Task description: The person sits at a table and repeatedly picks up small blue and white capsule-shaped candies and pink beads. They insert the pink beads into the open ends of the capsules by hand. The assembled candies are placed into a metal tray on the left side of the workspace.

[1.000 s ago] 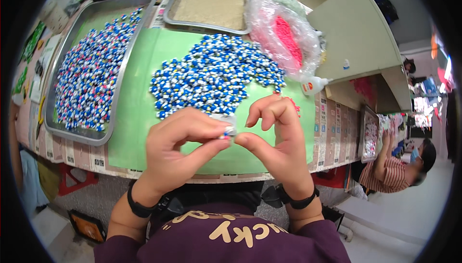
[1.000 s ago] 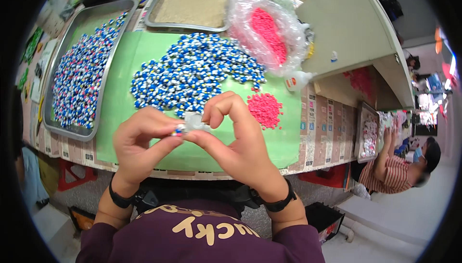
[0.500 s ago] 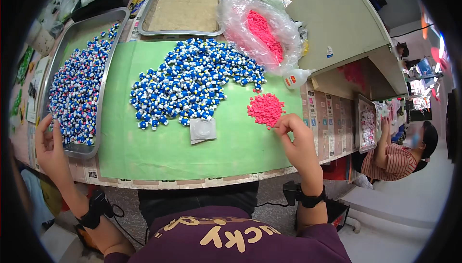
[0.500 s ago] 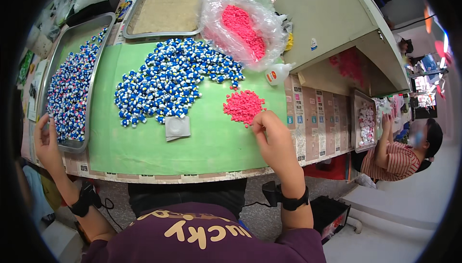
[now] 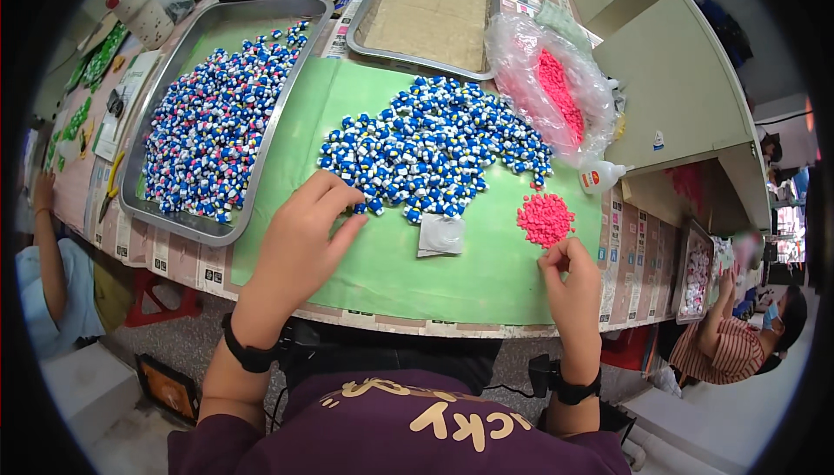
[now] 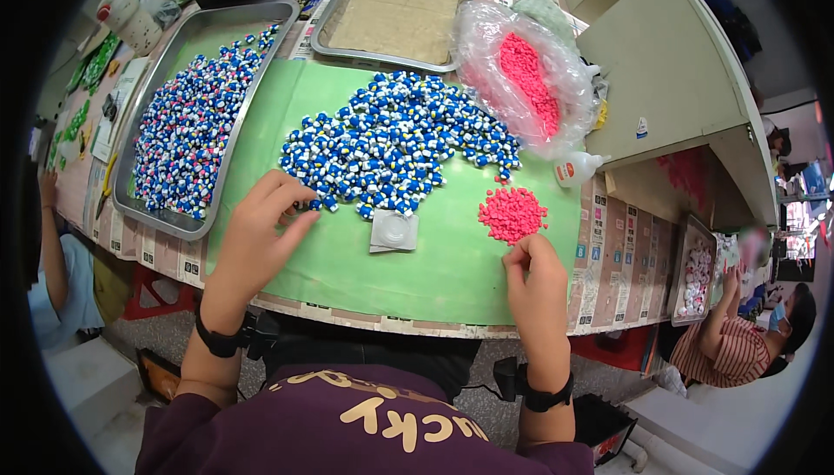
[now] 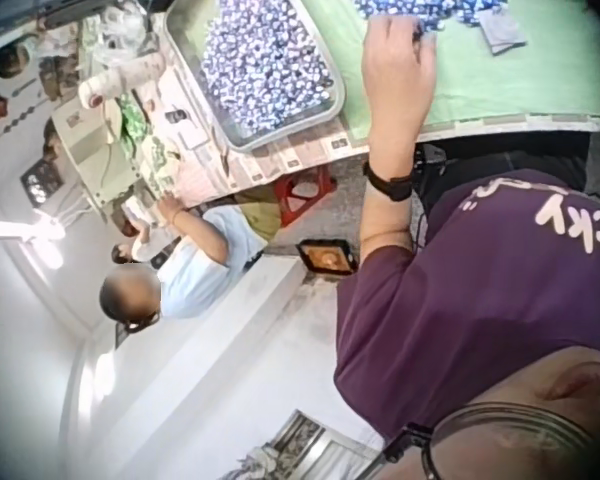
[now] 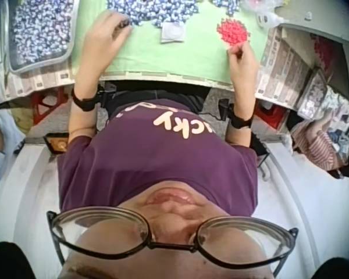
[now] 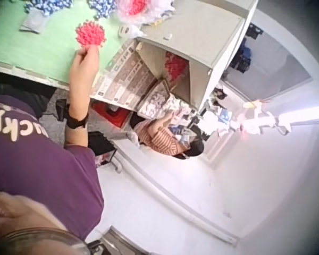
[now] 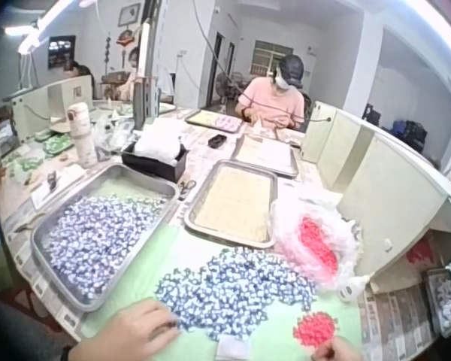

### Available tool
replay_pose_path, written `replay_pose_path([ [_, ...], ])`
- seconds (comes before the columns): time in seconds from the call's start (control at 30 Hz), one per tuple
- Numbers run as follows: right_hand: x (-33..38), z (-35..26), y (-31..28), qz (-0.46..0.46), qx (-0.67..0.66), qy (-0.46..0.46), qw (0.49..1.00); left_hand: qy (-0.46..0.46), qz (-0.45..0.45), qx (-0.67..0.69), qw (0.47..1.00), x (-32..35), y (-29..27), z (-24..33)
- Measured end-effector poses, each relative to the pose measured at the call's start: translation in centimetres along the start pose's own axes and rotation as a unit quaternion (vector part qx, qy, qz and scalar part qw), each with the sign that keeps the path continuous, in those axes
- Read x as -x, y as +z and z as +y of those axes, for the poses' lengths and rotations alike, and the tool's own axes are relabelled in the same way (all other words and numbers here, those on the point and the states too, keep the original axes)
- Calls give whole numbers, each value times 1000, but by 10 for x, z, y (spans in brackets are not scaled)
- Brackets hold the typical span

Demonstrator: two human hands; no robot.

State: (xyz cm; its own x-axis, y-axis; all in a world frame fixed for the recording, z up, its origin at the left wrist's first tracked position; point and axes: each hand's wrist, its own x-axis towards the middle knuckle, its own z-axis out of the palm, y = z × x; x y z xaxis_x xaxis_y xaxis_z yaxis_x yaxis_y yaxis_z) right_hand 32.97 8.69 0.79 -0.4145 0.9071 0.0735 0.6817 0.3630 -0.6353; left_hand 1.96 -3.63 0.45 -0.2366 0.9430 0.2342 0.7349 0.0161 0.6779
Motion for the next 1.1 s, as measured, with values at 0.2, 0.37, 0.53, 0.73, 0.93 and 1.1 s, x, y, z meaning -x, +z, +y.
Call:
replay_pose_path([
  [0.2, 4, -3, 5, 18, 43, 11, 999, 0, 12, -59, 998, -5, 12, 2],
  [0.37, 3, -4, 7, 1, 17, -53, 998, 10, -17, -57, 998, -5, 10, 3],
  [0.53, 2, 0, 9, -26, 3, -102, 994, -5, 9, 16, 1000, -5, 7, 8],
  [0.73, -5, -66, 6, -60, -323, -123, 937, -61, -98, 456, 883, -13, 1, 46],
  [0.93, -12, -97, 13, -73, -365, -190, 908, -94, -193, 622, 753, -18, 13, 66],
  [1.1, -10, -101, 20, -64, -345, -235, 906, -125, -209, 639, 730, -14, 15, 58],
])
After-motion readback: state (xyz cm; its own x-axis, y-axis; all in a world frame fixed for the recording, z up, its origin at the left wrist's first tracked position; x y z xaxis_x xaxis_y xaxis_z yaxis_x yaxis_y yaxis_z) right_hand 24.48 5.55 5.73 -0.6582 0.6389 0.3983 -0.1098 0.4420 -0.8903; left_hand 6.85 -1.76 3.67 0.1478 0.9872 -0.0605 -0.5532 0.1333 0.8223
